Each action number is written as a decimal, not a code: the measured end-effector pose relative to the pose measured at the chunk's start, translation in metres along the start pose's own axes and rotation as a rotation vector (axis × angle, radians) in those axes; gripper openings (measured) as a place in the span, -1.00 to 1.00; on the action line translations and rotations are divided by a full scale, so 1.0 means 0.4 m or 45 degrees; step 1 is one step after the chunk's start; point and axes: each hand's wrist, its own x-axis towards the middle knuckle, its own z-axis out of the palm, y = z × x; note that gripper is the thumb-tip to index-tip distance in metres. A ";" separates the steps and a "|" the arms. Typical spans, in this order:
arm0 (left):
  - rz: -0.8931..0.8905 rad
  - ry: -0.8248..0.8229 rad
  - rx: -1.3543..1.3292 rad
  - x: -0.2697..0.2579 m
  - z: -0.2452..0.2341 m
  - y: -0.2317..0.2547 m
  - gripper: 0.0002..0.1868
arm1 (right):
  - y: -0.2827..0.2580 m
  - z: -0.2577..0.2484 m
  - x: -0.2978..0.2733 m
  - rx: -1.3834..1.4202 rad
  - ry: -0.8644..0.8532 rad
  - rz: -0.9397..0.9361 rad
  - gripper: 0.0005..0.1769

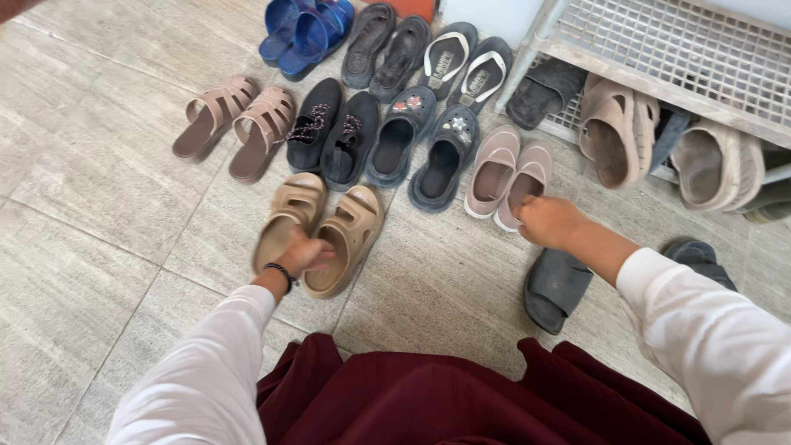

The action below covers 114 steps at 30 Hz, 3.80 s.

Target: The person removes various shoes and sandals from a two-tier plastic shoe rack and arranges them in neat rows on the tiled floor. They handle flip-flops, slides, loafers, and sandals, placing each pair side by side in front of the rack.

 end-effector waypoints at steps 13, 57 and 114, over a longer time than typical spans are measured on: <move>0.060 0.169 -0.276 0.055 0.149 -0.013 -0.30 | -0.010 0.039 0.018 -0.124 -0.035 -0.060 -0.51; 0.506 0.968 -0.059 -0.026 -0.409 -0.080 -0.48 | -0.163 -0.001 0.192 -0.125 -0.091 -0.250 -0.45; 1.412 -0.481 1.693 -0.112 0.731 0.300 -0.52 | 0.561 0.523 -0.646 0.269 -0.340 0.990 -0.55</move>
